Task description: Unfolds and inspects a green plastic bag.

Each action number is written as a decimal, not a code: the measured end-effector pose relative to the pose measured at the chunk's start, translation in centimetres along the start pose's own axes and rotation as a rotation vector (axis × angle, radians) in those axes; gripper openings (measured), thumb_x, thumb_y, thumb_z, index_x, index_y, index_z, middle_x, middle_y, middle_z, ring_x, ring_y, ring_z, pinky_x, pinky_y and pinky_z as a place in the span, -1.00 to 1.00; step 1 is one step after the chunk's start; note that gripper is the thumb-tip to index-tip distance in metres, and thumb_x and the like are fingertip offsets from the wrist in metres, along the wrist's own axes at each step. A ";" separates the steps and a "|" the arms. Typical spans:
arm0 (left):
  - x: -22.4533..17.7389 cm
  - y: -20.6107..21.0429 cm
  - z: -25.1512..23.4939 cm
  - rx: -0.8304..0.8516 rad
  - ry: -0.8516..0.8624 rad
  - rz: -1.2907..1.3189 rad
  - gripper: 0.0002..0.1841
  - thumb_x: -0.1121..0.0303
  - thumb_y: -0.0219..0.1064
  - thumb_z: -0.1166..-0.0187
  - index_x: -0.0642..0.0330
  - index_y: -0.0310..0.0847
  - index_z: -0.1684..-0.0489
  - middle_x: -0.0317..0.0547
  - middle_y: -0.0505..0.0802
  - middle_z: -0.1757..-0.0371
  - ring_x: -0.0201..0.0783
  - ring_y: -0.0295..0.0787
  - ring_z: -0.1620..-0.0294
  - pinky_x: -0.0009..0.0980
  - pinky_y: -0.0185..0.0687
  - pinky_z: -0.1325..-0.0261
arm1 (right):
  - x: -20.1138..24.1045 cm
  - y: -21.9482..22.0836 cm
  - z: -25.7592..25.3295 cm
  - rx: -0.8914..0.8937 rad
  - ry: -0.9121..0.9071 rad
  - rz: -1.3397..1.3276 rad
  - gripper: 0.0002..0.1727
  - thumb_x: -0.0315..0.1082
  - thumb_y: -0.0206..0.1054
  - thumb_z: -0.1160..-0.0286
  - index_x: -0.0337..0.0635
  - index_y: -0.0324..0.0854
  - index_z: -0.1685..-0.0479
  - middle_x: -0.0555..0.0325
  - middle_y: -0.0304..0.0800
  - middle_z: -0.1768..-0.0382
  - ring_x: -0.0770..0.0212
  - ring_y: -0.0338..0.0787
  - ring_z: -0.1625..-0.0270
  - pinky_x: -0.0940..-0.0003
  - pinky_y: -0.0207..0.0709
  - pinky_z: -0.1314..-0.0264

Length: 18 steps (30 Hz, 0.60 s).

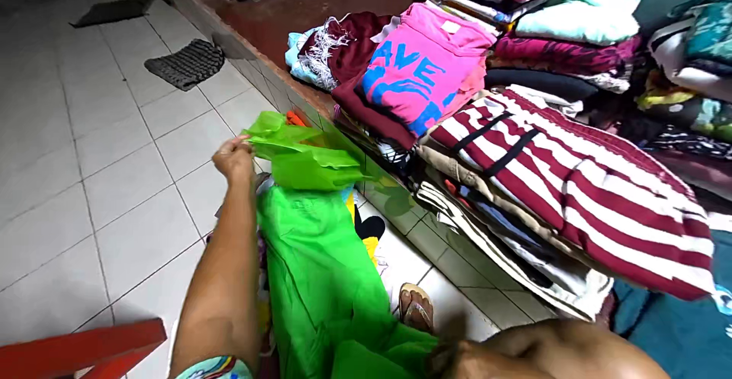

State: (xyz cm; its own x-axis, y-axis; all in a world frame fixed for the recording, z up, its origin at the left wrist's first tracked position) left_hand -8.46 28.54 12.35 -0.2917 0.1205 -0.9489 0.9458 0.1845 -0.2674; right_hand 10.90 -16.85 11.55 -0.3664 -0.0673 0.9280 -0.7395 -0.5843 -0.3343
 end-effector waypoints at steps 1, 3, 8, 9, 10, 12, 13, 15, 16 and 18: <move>-1.4 -2.3 0.0 -0.039 0.012 0.050 -0.69 0.54 0.15 -0.65 0.45 0.59 -0.28 -0.02 0.76 0.00 -0.44 0.63 0.25 -0.44 0.63 0.06 | -0.9 0.6 0.5 0.053 -0.013 0.057 -0.89 -0.64 0.37 -0.32 -0.45 0.82 0.29 -0.26 0.87 0.13 -0.22 0.83 -0.07 -0.15 0.58 -0.26; -4.9 -6.9 0.0 -0.112 0.060 0.154 -0.73 0.55 0.16 -0.64 0.40 0.56 -0.24 -0.24 0.71 0.17 -0.54 0.60 0.36 -0.54 0.61 0.16 | -4.1 2.5 0.9 0.244 0.122 0.246 -0.87 -0.55 0.38 -0.41 -0.45 0.81 0.26 -0.33 0.84 0.11 -0.33 0.78 -0.10 -0.35 0.48 -0.27; -15.5 -16.2 1.1 -0.116 0.238 0.267 -0.76 0.53 0.17 -0.62 0.14 0.57 -0.17 -0.45 0.75 0.21 -0.50 0.71 0.29 -0.49 0.69 0.16 | -11.0 7.0 2.1 0.647 0.692 0.633 -0.68 -0.39 0.26 -0.65 -0.48 0.67 -0.18 -0.43 0.70 -0.25 -0.43 0.58 -0.42 -0.50 0.07 -0.62; -17.6 -17.5 1.7 -0.104 0.270 0.264 -0.75 0.52 0.17 -0.62 0.09 0.57 -0.17 -0.44 0.77 0.16 -0.46 0.75 0.20 -0.44 0.72 0.10 | -11.9 7.5 2.2 0.661 0.737 0.670 -0.65 -0.35 0.22 -0.69 -0.46 0.65 -0.24 -0.43 0.68 -0.29 -0.43 0.56 -0.44 -0.49 0.05 -0.62; -19.5 -18.5 2.3 -0.083 0.300 0.261 -0.75 0.50 0.17 -0.63 0.05 0.56 -0.18 -0.43 0.77 0.11 -0.43 0.78 0.11 -0.39 0.75 0.03 | -12.3 7.8 2.1 0.656 0.768 0.696 -0.63 -0.35 0.19 -0.72 -0.47 0.63 -0.28 -0.45 0.65 -0.32 -0.44 0.53 -0.47 -0.50 0.03 -0.63; -22.5 -19.8 3.7 -0.009 0.355 0.281 -0.80 0.47 0.13 -0.69 -0.01 0.53 -0.12 -0.43 0.78 0.08 -0.42 0.79 0.01 -0.36 0.76 -0.09 | -12.0 8.1 1.7 0.644 0.811 0.722 -0.59 -0.37 0.12 -0.76 -0.53 0.56 -0.36 -0.49 0.56 -0.43 -0.47 0.42 -0.59 -0.51 -0.04 -0.67; -23.6 -20.0 4.7 0.040 0.375 0.303 -0.82 0.48 0.09 -0.71 -0.04 0.52 -0.06 -0.45 0.78 0.12 -0.44 0.79 0.04 -0.38 0.76 -0.09 | -11.6 8.1 1.6 0.645 0.817 0.736 -0.59 -0.39 0.10 -0.77 -0.53 0.54 -0.39 -0.48 0.54 -0.46 -0.46 0.40 -0.61 -0.50 -0.01 -0.66; -25.3 -19.7 7.0 0.160 0.441 0.337 -0.73 0.53 0.02 -0.65 -0.15 0.57 0.16 -0.61 0.77 0.38 -0.61 0.71 0.35 -0.57 0.71 0.14 | -10.7 7.5 0.9 0.590 0.781 0.708 -0.59 -0.41 0.18 -0.72 -0.50 0.53 -0.41 -0.50 0.51 -0.47 -0.48 0.42 -0.59 -0.51 0.10 -0.59; -25.8 -19.2 8.3 0.228 0.462 0.355 -0.68 0.54 -0.01 -0.61 -0.18 0.59 0.25 -0.66 0.71 0.49 -0.67 0.58 0.51 -0.66 0.61 0.28 | -10.4 6.9 0.4 0.526 0.733 0.668 -0.59 -0.43 0.23 -0.67 -0.47 0.53 -0.42 -0.53 0.50 -0.48 -0.51 0.42 -0.58 -0.53 0.14 -0.56; -25.9 -17.9 10.7 0.334 0.481 0.380 -0.63 0.55 -0.08 -0.58 -0.19 0.60 0.32 -0.70 0.64 0.60 -0.71 0.47 0.60 -0.71 0.51 0.37 | -8.3 4.8 -1.4 0.336 0.534 0.602 -0.59 -0.50 0.31 -0.54 -0.30 0.65 -0.39 -0.45 0.63 -0.37 -0.49 0.56 -0.46 -0.53 0.31 -0.45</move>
State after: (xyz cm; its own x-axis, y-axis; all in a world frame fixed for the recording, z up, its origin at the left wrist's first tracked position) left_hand -16.33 11.69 39.93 0.1103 0.5505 -0.8275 0.9656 -0.2564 -0.0419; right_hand 9.54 -17.96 2.02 -0.9195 -0.1023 0.3794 -0.1598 -0.7847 -0.5989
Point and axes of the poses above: each hand's wrist, its own z-axis away from the middle knuckle, its own y-axis out of the palm, x = y × z, the point moved 10 cm from there along -z, towards the middle knuckle
